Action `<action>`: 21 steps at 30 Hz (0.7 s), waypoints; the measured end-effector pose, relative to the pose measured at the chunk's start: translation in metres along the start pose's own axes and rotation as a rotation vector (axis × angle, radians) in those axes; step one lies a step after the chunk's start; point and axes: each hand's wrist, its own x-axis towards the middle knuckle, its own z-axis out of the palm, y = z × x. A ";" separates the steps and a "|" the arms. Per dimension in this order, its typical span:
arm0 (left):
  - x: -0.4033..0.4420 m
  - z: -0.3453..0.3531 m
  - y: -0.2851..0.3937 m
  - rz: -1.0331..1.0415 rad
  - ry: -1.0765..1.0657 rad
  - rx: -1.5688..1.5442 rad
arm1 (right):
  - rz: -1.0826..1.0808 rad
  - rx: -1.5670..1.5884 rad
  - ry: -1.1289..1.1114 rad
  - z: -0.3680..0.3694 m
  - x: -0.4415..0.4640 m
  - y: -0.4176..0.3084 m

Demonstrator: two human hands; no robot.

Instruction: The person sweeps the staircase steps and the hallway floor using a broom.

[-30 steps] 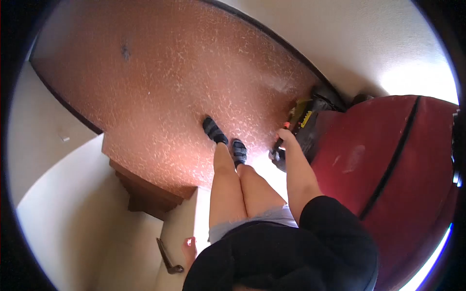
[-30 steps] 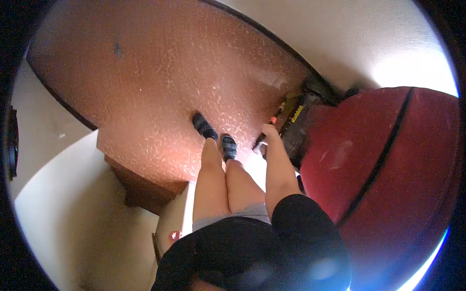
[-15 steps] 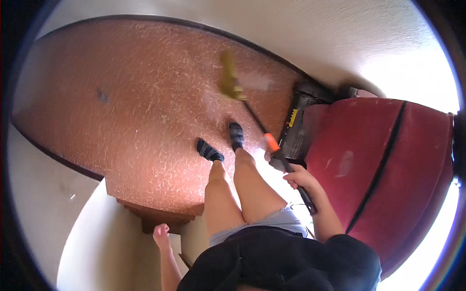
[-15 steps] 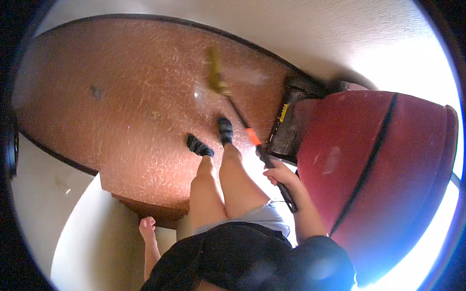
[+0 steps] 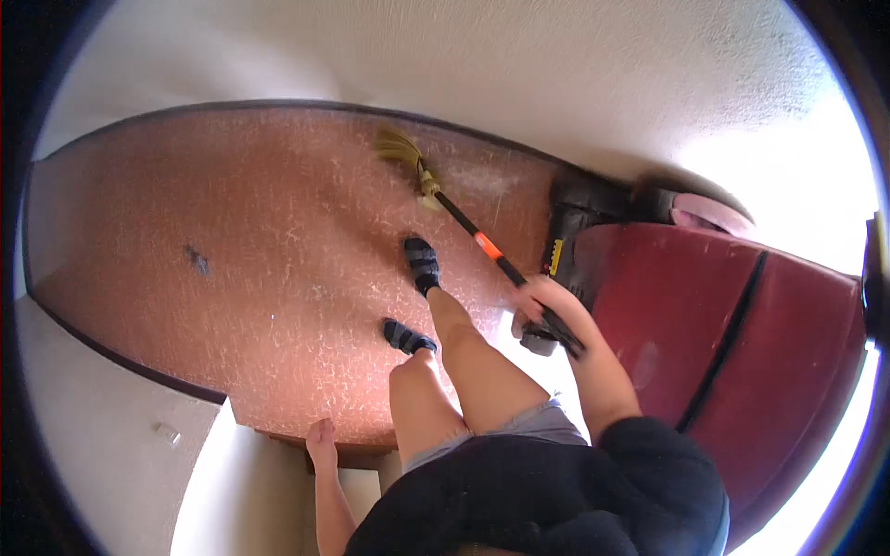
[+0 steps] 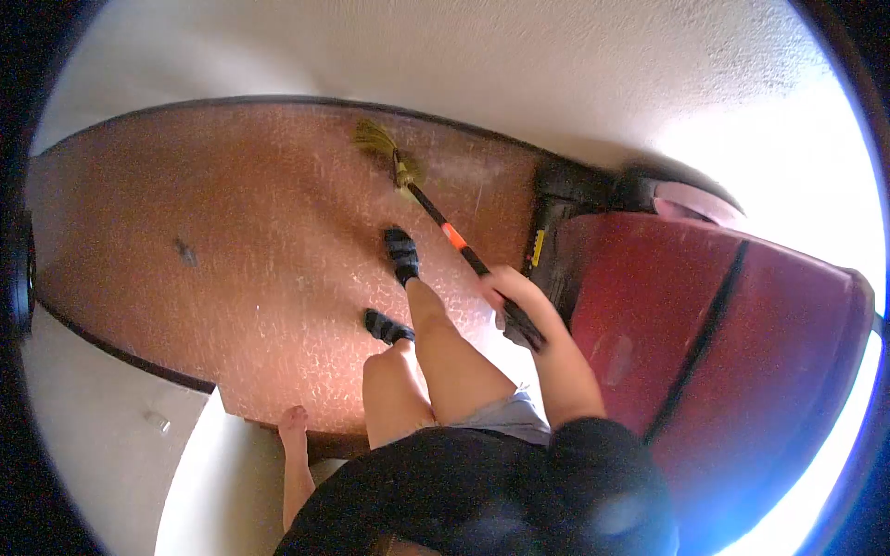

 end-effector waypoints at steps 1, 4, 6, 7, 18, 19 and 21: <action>0.011 0.007 0.009 0.054 0.001 -0.002 | 0.076 0.021 0.059 0.006 -0.050 -0.032; 0.019 0.031 0.057 -0.020 -0.009 -0.134 | 0.141 0.282 0.140 -0.001 -0.178 -0.075; 0.022 0.047 0.075 -0.027 -0.009 -0.113 | 0.342 0.386 0.353 -0.014 -0.208 -0.090; 0.021 0.049 0.078 -0.029 -0.035 -0.078 | 0.325 0.194 0.418 -0.034 -0.204 -0.080; 0.003 0.038 0.053 -0.174 -0.009 -0.197 | 0.397 -1.046 0.374 -0.137 0.002 -0.121; 0.001 0.035 0.049 -0.284 -0.010 -0.178 | 0.331 -0.811 0.426 -0.133 -0.036 -0.130; -0.006 0.028 0.038 -0.396 -0.007 -0.159 | 0.306 -0.566 0.587 -0.142 -0.094 -0.083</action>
